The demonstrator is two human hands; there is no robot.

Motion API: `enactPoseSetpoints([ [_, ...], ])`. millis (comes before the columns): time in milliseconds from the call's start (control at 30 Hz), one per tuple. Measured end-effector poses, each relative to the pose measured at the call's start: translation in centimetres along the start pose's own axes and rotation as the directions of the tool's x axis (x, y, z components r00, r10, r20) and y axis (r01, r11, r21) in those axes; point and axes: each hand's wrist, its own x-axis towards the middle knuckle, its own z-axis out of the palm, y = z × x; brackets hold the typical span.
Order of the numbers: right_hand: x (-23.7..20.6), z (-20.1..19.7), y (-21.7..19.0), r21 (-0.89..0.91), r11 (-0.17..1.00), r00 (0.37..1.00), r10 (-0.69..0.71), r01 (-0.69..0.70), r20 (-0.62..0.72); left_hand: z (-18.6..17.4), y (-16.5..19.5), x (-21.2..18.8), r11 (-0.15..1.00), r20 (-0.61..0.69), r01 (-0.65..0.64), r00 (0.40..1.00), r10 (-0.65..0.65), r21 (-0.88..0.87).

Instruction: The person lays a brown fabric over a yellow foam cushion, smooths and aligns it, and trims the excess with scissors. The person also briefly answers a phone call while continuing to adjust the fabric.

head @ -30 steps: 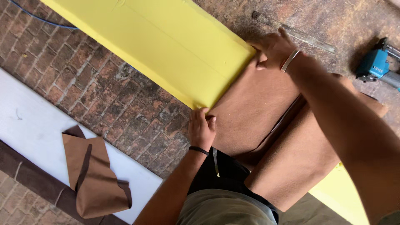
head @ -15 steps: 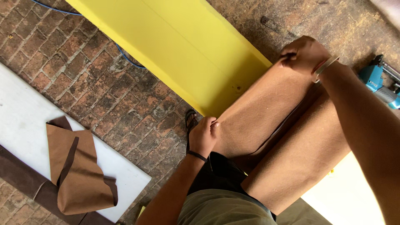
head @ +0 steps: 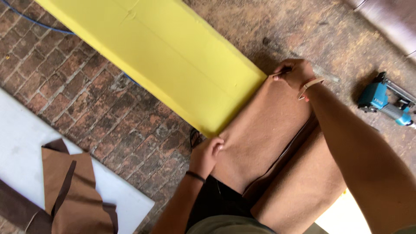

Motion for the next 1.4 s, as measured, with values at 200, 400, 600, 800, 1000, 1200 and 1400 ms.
enactPoseSetpoints([
  [200,-1.3,-0.3,0.5,0.051,0.992,0.990,-0.112,0.117,-0.090,0.4,0.5,-0.9,0.973,-0.100,-0.197,0.973,0.209,0.121],
  [400,-9.2,1.4,2.9,-0.143,0.970,0.763,-0.244,0.198,-0.598,-2.5,1.5,1.5,0.997,-0.014,0.055,0.998,-0.056,-0.052],
  [600,-28.2,3.7,13.6,-0.177,0.971,0.485,-0.078,-0.162,-0.871,-4.4,0.9,3.0,0.999,0.129,0.031,0.991,-0.035,0.027],
  [800,-40.4,8.4,16.7,0.828,0.306,0.465,0.883,-0.470,-0.062,-5.0,-1.3,4.5,0.995,0.270,0.025,0.962,-0.050,0.094],
  [1000,-41.9,9.1,13.4,0.688,0.496,0.614,0.784,-0.529,-0.092,-5.3,-1.5,5.0,0.993,0.289,0.057,0.954,-0.084,0.102],
  [1200,-41.7,8.9,12.0,0.624,0.669,0.604,0.707,-0.404,-0.367,-5.0,-1.5,4.3,0.998,0.233,-0.005,0.972,-0.007,0.055],
  [1400,-42.5,10.9,13.4,0.495,0.758,0.572,0.648,-0.423,-0.503,-4.7,-1.1,3.9,0.995,0.222,-0.007,0.975,-0.015,0.097],
])
